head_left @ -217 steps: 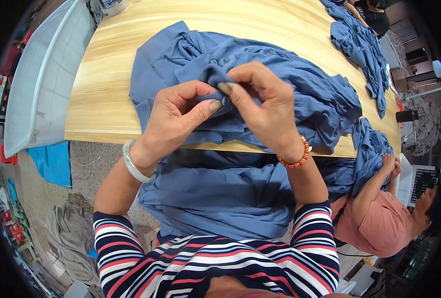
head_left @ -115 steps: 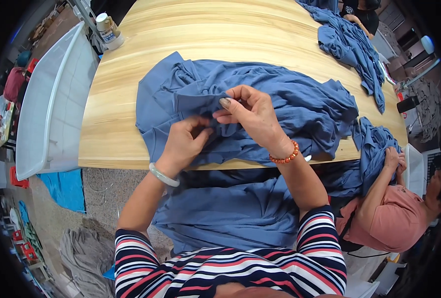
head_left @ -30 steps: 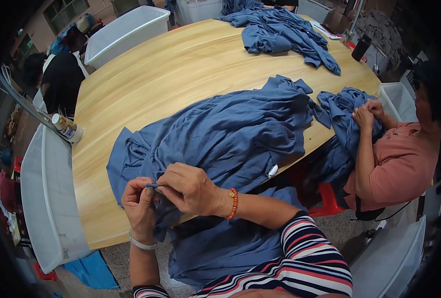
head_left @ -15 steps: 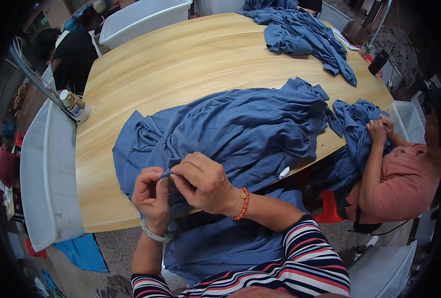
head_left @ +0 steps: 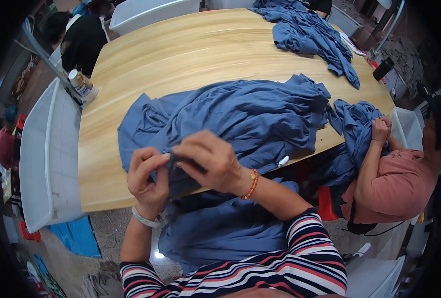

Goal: Inspect blue garments for quality control, checking seams and fabric details.

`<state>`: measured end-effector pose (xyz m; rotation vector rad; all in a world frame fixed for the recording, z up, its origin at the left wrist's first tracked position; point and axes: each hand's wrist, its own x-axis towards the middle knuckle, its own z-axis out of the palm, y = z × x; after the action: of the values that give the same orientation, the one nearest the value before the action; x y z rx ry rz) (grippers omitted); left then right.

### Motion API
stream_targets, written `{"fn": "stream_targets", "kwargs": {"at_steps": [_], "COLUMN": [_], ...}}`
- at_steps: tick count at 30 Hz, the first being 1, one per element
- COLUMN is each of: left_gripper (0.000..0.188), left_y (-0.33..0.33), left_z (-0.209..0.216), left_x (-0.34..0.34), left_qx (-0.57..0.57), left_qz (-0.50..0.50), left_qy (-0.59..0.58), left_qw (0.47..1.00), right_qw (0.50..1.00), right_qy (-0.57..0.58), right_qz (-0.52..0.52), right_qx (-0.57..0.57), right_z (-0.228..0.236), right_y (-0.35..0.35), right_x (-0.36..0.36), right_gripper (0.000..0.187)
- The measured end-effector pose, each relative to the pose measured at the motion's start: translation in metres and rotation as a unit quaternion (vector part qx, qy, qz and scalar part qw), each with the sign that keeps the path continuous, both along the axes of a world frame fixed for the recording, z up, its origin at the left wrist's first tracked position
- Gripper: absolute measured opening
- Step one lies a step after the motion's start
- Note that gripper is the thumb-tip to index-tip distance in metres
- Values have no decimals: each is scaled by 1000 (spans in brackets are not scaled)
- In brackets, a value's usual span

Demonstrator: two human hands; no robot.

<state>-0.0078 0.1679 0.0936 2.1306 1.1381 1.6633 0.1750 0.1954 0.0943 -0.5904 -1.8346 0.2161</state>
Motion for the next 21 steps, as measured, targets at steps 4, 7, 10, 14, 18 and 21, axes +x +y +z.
{"fn": "stream_targets", "kwargs": {"at_steps": [4, 7, 10, 14, 18, 21], "left_gripper": [18, 11, 13, 11, 8, 9], "left_y": [-23, -46, -73, -120, -169, -195], "left_z": [48, 76, 88, 98, 81, 51], "left_x": [1, -8, -39, -72, -107, -126], "left_qx": [68, 150, 188, 148, 118, -16], "left_qz": [-14, 41, 73, 158, 67, 14], "left_qy": [-28, -33, -54, -104, -211, -289], "left_qw": [997, 987, 978, 971, 968, 957], "right_qw": [976, 934, 913, 949, 949, 898], "right_qy": [-161, -226, -209, -131, -164, -292], "right_qz": [-144, -277, -349, -281, -265, -136], "right_qx": [-25, -9, -10, 56, -56, -299], "right_z": [-4, -31, -20, 53, 136, 168], "right_y": [24, 69, 87, 57, -66, -146], "right_x": [29, 83, 155, 230, 244, 200], "right_gripper": [80, 58, 41, 31, 31, 33]}}
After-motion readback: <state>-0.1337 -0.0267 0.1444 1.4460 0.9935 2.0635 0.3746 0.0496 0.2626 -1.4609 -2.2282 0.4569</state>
